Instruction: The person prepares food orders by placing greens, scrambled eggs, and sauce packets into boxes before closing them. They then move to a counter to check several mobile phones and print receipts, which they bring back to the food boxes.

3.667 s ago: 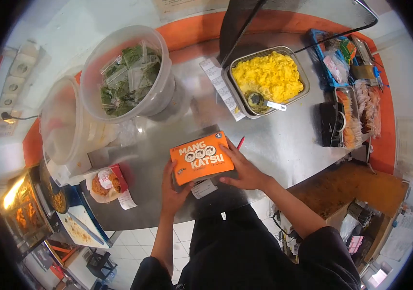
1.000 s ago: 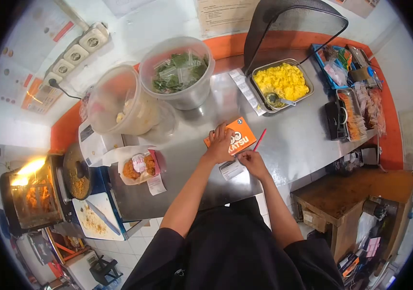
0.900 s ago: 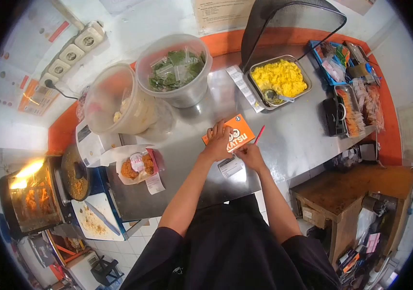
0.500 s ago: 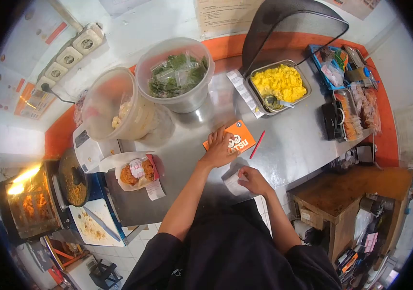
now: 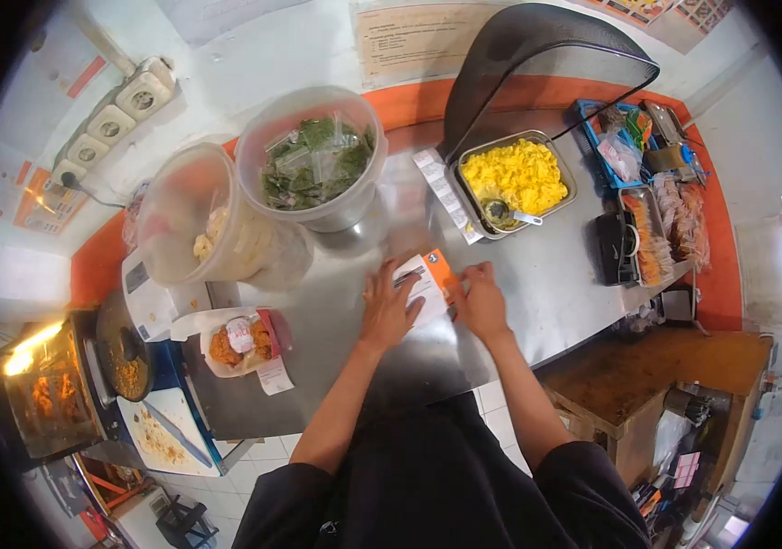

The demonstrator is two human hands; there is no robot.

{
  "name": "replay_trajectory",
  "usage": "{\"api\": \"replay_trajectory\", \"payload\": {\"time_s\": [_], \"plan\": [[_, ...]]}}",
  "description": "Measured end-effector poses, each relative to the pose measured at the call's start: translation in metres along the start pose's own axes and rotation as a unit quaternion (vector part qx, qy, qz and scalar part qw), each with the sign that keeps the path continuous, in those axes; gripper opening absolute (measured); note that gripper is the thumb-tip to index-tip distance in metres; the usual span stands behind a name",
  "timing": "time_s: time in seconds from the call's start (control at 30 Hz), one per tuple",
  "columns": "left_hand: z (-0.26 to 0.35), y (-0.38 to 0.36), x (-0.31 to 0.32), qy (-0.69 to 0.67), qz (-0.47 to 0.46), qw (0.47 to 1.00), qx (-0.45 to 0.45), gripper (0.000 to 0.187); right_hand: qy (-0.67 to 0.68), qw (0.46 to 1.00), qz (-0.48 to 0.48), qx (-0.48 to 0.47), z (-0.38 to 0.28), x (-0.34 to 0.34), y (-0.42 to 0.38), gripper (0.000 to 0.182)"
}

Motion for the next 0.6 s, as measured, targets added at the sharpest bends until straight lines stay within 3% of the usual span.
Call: {"api": "replay_trajectory", "payload": {"time_s": [0.03, 0.13, 0.17, 0.2, 0.27, 0.3, 0.33, 0.37, 0.43, 0.5, 0.6], "plan": [[0.001, -0.001, 0.000, 0.040, -0.011, 0.999, -0.020, 0.054, -0.013, 0.995, 0.064, -0.073, 0.020, -0.026, -0.006, 0.023], [-0.004, -0.004, 0.005, 0.038, 0.004, 0.999, -0.030, 0.052, 0.074, 0.967, 0.159, 0.183, 0.157, -0.127, -0.022, 0.022], [-0.002, -0.004, 0.003, 0.007, 0.027, 1.000, -0.011, 0.052, 0.024, 0.958, 0.240, 0.156, 0.200, -0.169, -0.032, 0.023], [0.000, -0.004, 0.000, -0.027, 0.051, 0.998, 0.008, 0.052, 0.021, 0.939, 0.260, 0.223, 0.247, -0.205, -0.042, 0.027], [0.010, -0.001, 0.001, -0.026, 0.043, 0.998, 0.044, 0.054, -0.033, 0.913, 0.342, 0.221, 0.335, -0.265, -0.065, 0.036], [0.018, 0.002, 0.003, -0.022, 0.014, 0.998, 0.053, 0.054, -0.095, 0.903, 0.318, 0.272, 0.344, -0.289, -0.067, 0.050], [0.025, 0.005, 0.004, -0.014, -0.015, 0.998, 0.057, 0.055, -0.238, 0.877, 0.373, 0.186, 0.378, -0.297, -0.068, 0.047], [0.031, 0.007, 0.005, -0.015, -0.028, 0.997, 0.064, 0.056, -0.184, 0.904, 0.339, 0.185, 0.422, -0.294, -0.063, 0.046], [0.039, 0.008, 0.007, -0.010, -0.058, 0.996, 0.074, 0.059, -0.007, 0.928, 0.240, 0.284, 0.463, -0.290, -0.053, 0.043], [0.037, 0.009, 0.011, -0.007, -0.065, 0.996, 0.067, 0.060, 0.237, 0.854, 0.094, 0.454, 0.440, -0.267, -0.046, 0.039], [0.037, 0.010, 0.013, -0.002, -0.083, 0.996, 0.042, 0.061, 0.430, 0.809, 0.073, 0.395, 0.449, -0.257, -0.043, 0.026]]}}
Point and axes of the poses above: each hand's wrist, its own y-axis towards the middle knuckle, its own x-axis out of the palm, z = x × y, the point moved 9 cm from there along y, towards the middle knuckle, and after that the axes turned 4 degrees about y, right-handed, at the moved point
